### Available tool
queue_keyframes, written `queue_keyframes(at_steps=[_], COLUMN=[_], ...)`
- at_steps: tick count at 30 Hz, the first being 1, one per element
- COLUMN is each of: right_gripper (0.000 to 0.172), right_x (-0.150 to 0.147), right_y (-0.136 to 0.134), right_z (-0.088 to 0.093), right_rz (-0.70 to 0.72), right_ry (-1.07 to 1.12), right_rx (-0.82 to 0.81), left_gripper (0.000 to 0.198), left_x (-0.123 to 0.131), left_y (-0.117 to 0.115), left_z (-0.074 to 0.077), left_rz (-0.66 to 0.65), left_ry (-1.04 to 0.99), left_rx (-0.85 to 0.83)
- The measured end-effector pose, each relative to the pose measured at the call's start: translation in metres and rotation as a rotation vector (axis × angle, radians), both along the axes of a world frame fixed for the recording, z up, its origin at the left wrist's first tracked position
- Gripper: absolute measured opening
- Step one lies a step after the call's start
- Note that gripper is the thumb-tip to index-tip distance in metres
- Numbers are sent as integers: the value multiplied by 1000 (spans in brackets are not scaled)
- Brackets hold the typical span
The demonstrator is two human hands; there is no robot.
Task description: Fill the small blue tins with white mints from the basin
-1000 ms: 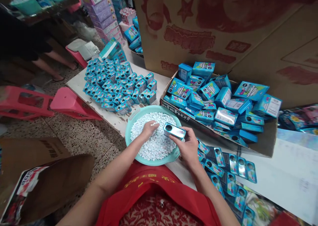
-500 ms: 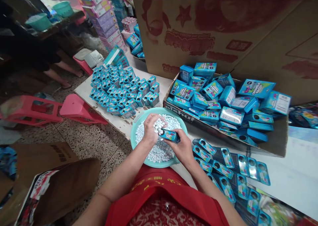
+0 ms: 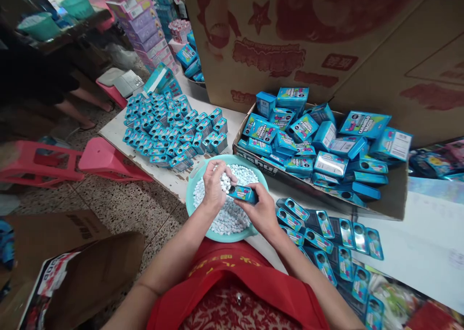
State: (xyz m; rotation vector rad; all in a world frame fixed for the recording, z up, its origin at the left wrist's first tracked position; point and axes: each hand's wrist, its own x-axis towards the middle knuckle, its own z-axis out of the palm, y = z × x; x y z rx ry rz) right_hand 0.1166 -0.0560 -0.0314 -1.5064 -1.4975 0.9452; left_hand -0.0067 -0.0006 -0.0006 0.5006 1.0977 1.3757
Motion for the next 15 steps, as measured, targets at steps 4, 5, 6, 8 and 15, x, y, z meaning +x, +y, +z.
queue_keyframes(at_steps=[4,5,6,8,15], right_gripper=[31,32,32,32,33], right_x=[0,0,-1,-1,-2], right_y=[2,3,4,5,6], right_z=[-1,-1,-2,-3,-3], right_rz=[-1,-5,-7,-11,-60], right_ry=[17,23,30,42,65], right_rx=[3,10,15,12,40], left_gripper=[28,28,29,27,25], left_x=[1,2,2,3,4], left_y=[0,1,1,3,10], left_z=[4,5,5,4,0], left_rz=[-13,-11,-7,0,-6], left_ry=[33,37,43,65,110], left_rx=[-27,-24,-18,-14,51])
